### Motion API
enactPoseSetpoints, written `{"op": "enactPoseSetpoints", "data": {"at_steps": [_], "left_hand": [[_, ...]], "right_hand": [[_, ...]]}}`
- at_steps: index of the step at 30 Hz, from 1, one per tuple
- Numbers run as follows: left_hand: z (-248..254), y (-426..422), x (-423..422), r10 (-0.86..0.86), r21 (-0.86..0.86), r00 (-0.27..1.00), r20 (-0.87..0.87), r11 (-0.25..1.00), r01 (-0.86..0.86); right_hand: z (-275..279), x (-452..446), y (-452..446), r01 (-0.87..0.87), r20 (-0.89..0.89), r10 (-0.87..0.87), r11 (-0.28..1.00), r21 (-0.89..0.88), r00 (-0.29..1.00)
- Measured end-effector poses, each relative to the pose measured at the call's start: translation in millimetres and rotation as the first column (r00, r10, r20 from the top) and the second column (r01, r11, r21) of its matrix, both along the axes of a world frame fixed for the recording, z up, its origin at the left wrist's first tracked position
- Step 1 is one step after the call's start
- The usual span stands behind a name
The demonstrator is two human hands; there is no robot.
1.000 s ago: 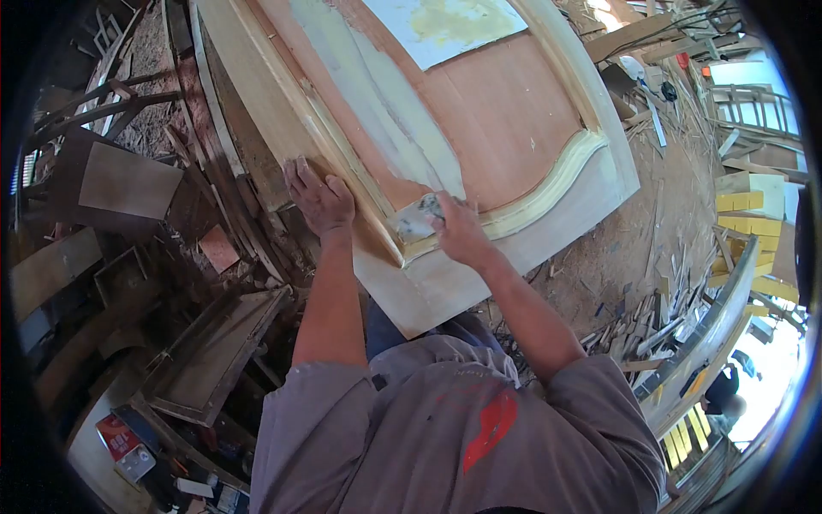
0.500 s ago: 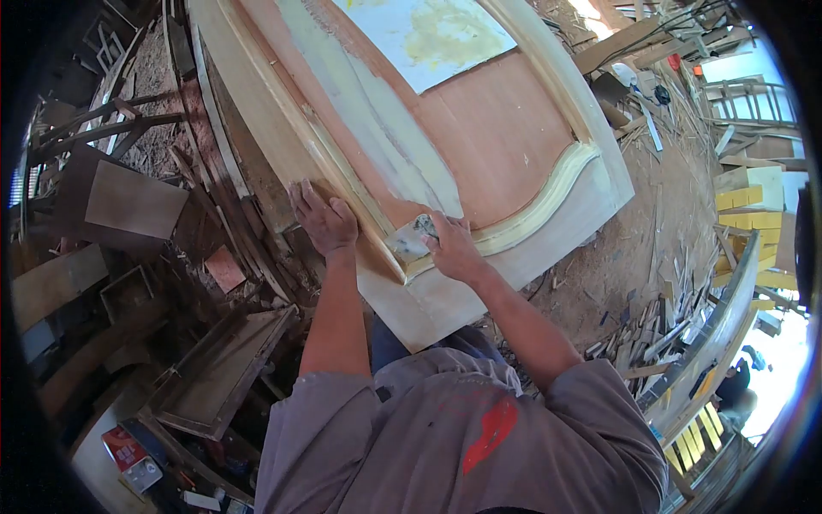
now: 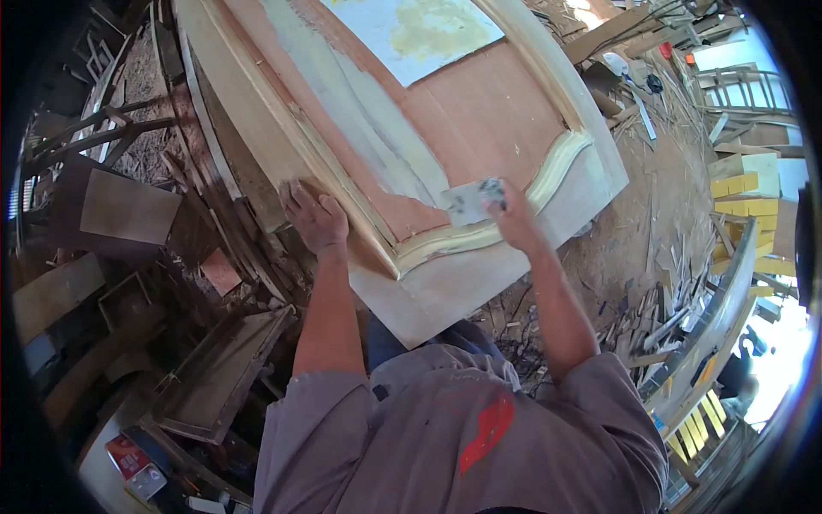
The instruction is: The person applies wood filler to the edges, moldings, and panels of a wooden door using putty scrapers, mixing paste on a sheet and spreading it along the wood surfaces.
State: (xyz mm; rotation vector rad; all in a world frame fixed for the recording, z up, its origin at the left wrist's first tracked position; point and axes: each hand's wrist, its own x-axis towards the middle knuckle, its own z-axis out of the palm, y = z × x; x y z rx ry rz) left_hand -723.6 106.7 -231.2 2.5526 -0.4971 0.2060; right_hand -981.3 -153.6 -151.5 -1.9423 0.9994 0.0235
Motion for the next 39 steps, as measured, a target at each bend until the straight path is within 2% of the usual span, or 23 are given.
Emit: {"op": "enactPoseSetpoints", "data": {"at_steps": [4, 7, 10, 13, 22, 25, 28, 31, 34, 39], "left_hand": [[-3.9, 1.3, -0.5, -0.002, 0.007, 1.000, -0.002, 1.000, 0.002], [-5.6, 1.9, -1.5, -0.009, 0.015, 1.000, 0.011, 1.000, 0.009], [-9.0, 2.3, -0.1, 0.002, 0.046, 1.000, 0.002, 0.999, -0.002], [-5.3, 1.1, -2.2, 0.009, 0.045, 1.000, -0.015, 0.999, -0.009], [-4.8, 0.5, -2.9, 0.004, 0.030, 1.000, -0.016, 1.000, -0.004], [-3.9, -0.2, -3.1, 0.013, 0.024, 0.999, -0.038, 1.000, -0.012], [-6.1, 1.3, -1.6, -0.003, 0.037, 1.000, -0.002, 0.999, 0.003], [-9.5, 2.3, -1.9, 0.015, 0.032, 1.000, -0.012, 0.999, -0.014], [-13.5, 4.5, -0.5, -0.003, 0.047, 1.000, -0.005, 0.999, 0.003], [-11.2, 2.8, -2.5, 0.006, 0.058, 1.000, -0.013, 0.998, -0.005]], "right_hand": [[-3.6, -39.3, -19.9, 0.106, -0.003, -0.106, 0.994, 0.039, 0.994], [9.0, -36.4, -4.8, 0.041, -0.145, -0.049, 0.997, -0.062, 0.988], [6.0, -36.5, -4.2, 0.058, -0.168, -0.064, 0.997, -0.043, 0.984], [10.7, -38.1, -5.3, 0.012, -0.183, -0.045, 0.985, -0.173, 0.982], [9.6, -35.2, -10.3, -0.048, -0.188, 0.017, 0.985, -0.165, 0.982], [-2.7, -32.9, -8.1, -0.157, -0.165, 0.128, 0.972, -0.175, 0.978], [-4.8, -35.9, -18.0, -0.191, -0.144, 0.164, 0.961, -0.200, 0.976], [2.5, -37.3, -21.8, -0.137, -0.182, 0.101, 0.972, -0.192, 0.978], [2.1, -27.8, -2.9, -0.068, -0.142, 0.057, 0.995, -0.071, 0.988], [2.3, -30.7, -19.1, -0.184, -0.177, 0.156, 0.971, -0.153, 0.972]]}}
